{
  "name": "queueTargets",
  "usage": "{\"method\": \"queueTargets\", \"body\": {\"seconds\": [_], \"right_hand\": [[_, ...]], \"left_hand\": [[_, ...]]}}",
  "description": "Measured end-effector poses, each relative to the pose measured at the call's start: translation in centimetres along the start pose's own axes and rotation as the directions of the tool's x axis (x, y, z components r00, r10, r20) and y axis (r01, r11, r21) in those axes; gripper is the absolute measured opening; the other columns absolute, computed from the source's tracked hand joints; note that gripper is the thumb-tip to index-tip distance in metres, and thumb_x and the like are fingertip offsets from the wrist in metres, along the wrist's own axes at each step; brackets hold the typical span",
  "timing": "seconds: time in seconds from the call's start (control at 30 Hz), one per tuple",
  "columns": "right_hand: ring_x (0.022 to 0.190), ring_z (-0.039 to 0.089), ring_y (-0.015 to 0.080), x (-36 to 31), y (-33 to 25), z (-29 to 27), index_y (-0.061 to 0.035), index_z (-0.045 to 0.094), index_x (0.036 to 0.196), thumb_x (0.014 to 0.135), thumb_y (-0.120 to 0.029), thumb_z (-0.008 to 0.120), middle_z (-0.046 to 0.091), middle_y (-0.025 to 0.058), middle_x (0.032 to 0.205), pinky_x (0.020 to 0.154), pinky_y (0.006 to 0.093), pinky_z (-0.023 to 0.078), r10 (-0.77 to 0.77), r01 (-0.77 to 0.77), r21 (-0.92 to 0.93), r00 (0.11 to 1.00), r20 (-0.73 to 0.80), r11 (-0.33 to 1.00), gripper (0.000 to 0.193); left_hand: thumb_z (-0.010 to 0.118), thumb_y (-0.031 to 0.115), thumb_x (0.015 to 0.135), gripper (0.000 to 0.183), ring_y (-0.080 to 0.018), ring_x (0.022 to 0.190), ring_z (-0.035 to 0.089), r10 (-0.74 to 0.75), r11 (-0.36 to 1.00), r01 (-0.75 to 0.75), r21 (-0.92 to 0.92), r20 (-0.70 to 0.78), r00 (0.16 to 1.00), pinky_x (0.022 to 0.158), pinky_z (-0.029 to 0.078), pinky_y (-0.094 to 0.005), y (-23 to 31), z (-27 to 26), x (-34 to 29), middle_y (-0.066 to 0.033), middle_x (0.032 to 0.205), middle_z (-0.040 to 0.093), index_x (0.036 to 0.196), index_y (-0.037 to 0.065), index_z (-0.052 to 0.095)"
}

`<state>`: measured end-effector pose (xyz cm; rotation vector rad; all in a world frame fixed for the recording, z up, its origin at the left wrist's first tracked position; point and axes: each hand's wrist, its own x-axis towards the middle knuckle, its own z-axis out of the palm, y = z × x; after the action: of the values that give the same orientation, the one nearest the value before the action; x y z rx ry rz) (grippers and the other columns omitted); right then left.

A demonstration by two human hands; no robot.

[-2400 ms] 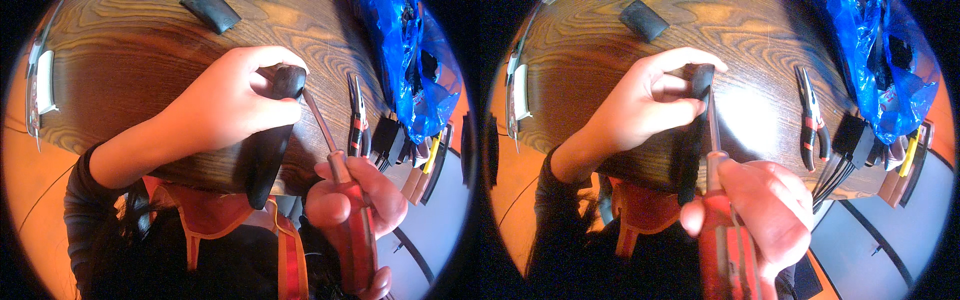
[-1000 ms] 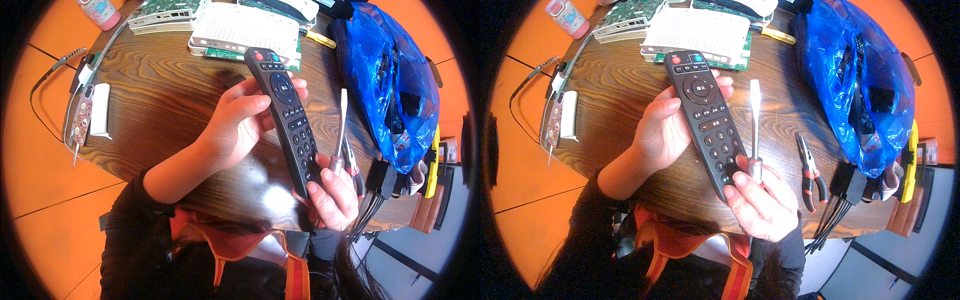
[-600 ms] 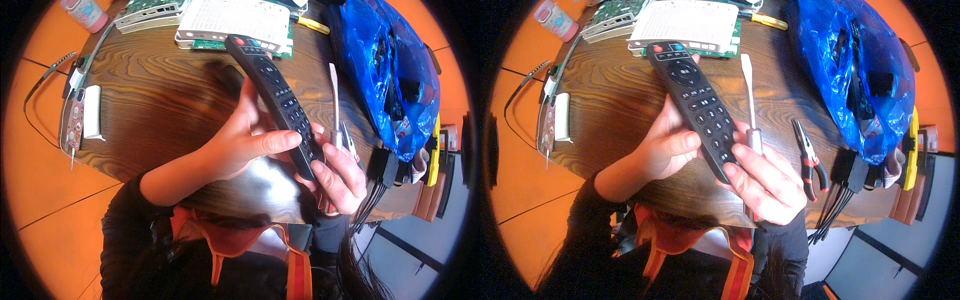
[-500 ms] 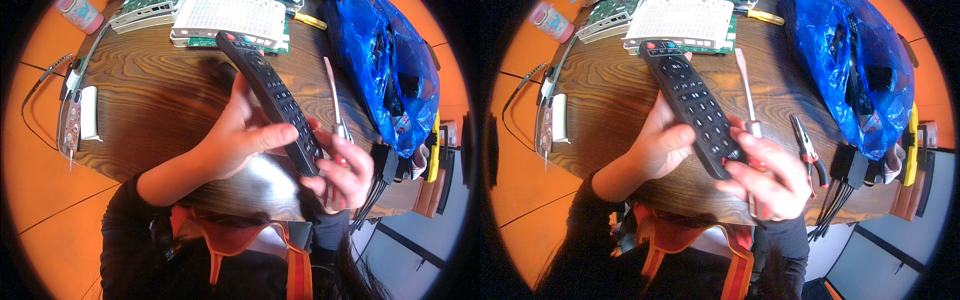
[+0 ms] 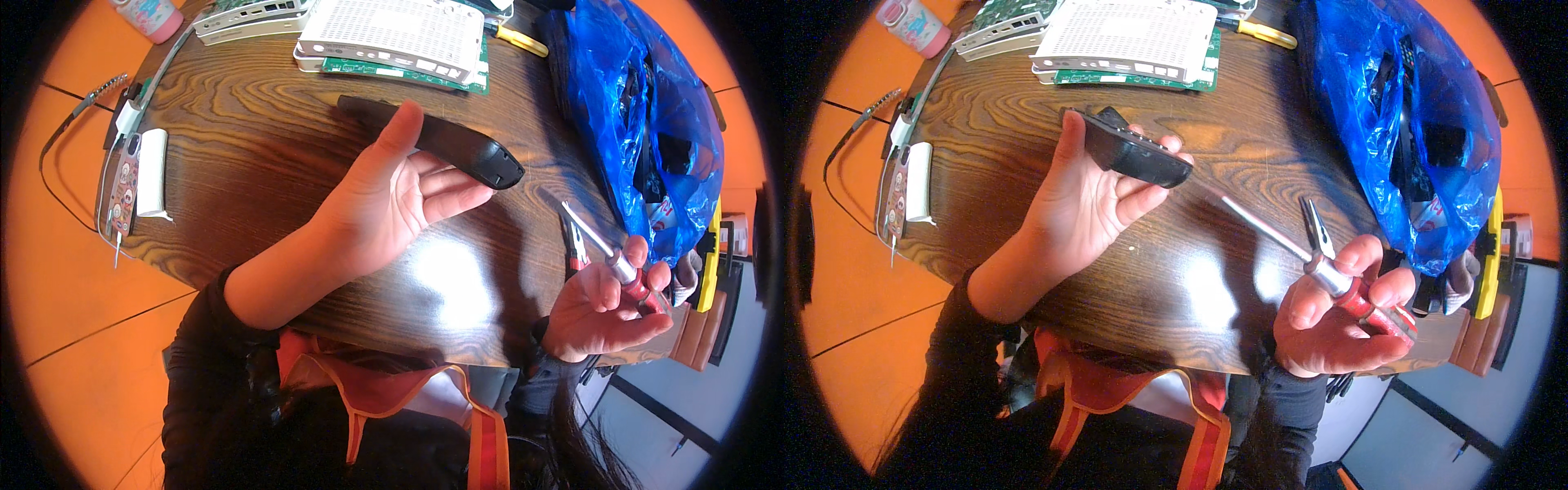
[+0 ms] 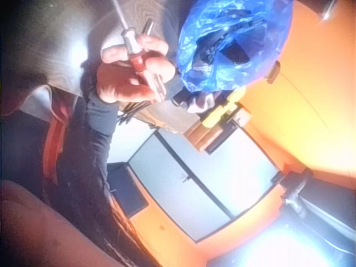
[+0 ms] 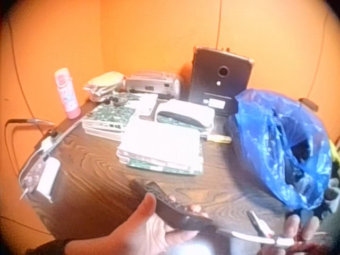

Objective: The person disassembles electronic components on a wooden table, removing small parts from a circuit board and placing them aside. They then handle a white plastic casing and a black remote control, using a screwdriver to open the remote's battery compartment.

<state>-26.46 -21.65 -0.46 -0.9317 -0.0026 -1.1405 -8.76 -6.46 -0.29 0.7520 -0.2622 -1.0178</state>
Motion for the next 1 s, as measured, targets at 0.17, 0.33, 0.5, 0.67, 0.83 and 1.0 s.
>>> {"method": "queueTargets", "body": {"seconds": [0.17, 0.33, 0.5, 0.67, 0.83, 1.0], "right_hand": [[0.059, 0.068, 0.0257, -0.2, 0.6, 0.1, -0.0097, 0.049, 0.105, 0.091, -0.057, 0.069, 0.054, 0.022, 0.112, 0.047, 0.026, 0.057, 0.004, -0.019, 0.099, 0.989, 0.148, 0.995, 0.053], [0.06, 0.069, 0.0262, -0.4, 0.4, 0.3, -0.0111, 0.05, 0.104, 0.09, -0.057, 0.07, 0.054, 0.0221, 0.113, 0.05, 0.0284, 0.059, 0.021, -0.027, 0.045, 0.992, 0.126, 0.999, 0.052], [0.058, 0.069, 0.0256, -0.4, 0.5, 0.5, -0.0112, 0.05, 0.103, 0.089, -0.057, 0.073, 0.054, 0.022, 0.11, 0.049, 0.0269, 0.058, 0.007, -0.017, 0.099, 0.994, 0.105, 0.995, 0.053], [0.055, 0.066, 0.0242, -0.3, 0.5, 0.5, -0.0114, 0.05, 0.102, 0.087, -0.055, 0.075, 0.053, 0.0221, 0.109, 0.047, 0.0252, 0.056, -0.024, 0.011, 0.134, 0.995, 0.095, 0.991, 0.053], [0.054, 0.065, 0.0238, -0.3, 0.3, 0.2, -0.0115, 0.049, 0.101, 0.087, -0.055, 0.075, 0.053, 0.0223, 0.109, 0.047, 0.0247, 0.055, -0.007, -0.008, 0.103, 0.989, 0.144, 0.995, 0.053], [0.054, 0.065, 0.0246, -0.5, 0.3, 0.0, -0.0114, 0.049, 0.102, 0.089, -0.048, 0.076, 0.054, 0.022, 0.11, 0.049, 0.0272, 0.056, -0.051, 0.038, 0.095, 0.99, 0.135, 0.995, 0.048]], "left_hand": [[0.06, 0.072, 0.089, 0.09, -0.0324, 0.133, 0.055, -0.013, 1.0, 0.013, -0.025, -0.003, 1.0, 0.11, 0.047, -0.0431, 0.1, -0.1, 0.0, -0.0228, 0.14, 0.055, 0.14, -0.001, 0.043], [0.066, 0.066, 0.088, 0.093, -0.0348, 0.135, 0.053, 0.015, 0.996, -0.01, -0.087, 0.057, 0.998, 0.115, 0.042, -0.0465, 0.0, -0.6, 0.2, -0.0234, 0.141, 0.054, 0.146, -0.002, 0.039], [0.057, 0.064, 0.095, 0.067, -0.0379, 0.134, 0.054, 0.093, 0.994, -0.094, 0.062, 0.027, 0.995, 0.109, 0.049, -0.0496, -0.3, -0.7, -0.1, -0.0205, 0.136, 0.059, 0.134, 0.01, 0.048], [0.074, 0.04, 0.091, 0.044, -0.0373, 0.123, 0.062, 0.178, 0.983, -0.175, -0.054, 0.058, 0.982, 0.104, 0.05, -0.058, -0.4, -0.9, -0.2, -0.0206, 0.128, 0.064, 0.118, 0.014, 0.051], [0.081, 0.022, 0.088, 0.038, -0.0325, 0.115, 0.067, 0.245, 0.961, -0.237, -0.145, 0.042, 0.969, 0.099, 0.055, -0.0545, -0.4, -0.9, -0.1, -0.0199, 0.119, 0.068, 0.108, 0.011, 0.051], [0.083, 0.011, 0.085, 0.04, -0.0281, 0.112, 0.068, 0.342, 0.937, -0.339, -0.08, 0.02, 0.94, 0.094, 0.059, -0.0456, -0.5, -1.2, -0.3, -0.0179, 0.115, 0.07, 0.109, 0.01, 0.05]]}}
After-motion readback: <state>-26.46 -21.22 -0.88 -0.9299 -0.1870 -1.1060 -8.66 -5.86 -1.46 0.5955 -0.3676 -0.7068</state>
